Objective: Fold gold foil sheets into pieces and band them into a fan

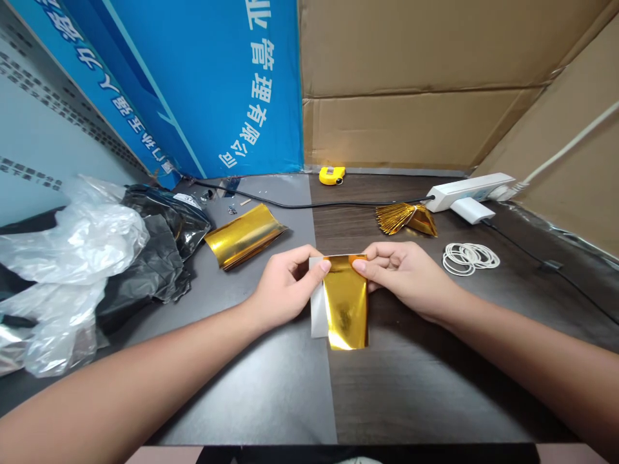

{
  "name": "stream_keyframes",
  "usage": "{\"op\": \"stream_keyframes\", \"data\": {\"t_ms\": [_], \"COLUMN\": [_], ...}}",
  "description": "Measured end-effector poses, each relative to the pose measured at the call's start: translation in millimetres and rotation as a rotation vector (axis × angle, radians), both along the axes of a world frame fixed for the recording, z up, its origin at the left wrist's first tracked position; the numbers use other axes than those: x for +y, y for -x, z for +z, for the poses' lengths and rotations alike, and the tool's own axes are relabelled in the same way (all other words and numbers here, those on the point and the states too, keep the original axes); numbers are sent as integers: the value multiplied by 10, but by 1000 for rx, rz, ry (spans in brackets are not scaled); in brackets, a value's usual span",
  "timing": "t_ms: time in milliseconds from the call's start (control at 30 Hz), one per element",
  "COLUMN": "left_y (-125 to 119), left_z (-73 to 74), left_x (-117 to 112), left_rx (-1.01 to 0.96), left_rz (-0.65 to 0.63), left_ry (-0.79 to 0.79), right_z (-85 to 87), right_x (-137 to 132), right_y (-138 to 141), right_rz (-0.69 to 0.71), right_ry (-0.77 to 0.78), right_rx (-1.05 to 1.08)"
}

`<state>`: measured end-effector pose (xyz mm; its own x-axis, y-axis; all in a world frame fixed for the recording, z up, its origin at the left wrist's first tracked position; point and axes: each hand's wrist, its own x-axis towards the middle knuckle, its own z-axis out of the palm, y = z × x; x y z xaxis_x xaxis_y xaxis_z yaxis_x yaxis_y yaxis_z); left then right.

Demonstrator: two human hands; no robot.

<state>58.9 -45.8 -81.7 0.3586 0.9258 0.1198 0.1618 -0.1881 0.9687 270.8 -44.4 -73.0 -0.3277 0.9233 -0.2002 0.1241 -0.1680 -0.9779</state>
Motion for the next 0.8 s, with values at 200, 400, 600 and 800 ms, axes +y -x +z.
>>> {"op": "stream_keyframes", "data": {"t_ms": [200, 400, 600, 800], "left_y": [4, 4, 15, 14], "left_z": [1, 13, -9, -8], "left_x": [1, 8, 41, 61], "left_rx": [-24, -38, -63, -67], "left_rz": [-28, -50, 39, 85], "left_ry": [-2, 11, 10, 14], "right_z": [-6, 39, -8, -28], "right_x": [-2, -14, -13, -31], "right_y": [-20, -3, 18, 36], "right_rz": [-20, -63, 60, 60], "right_ry": [-199, -292, -126, -178], "right_rx": [-107, -164, -75, -130]}}
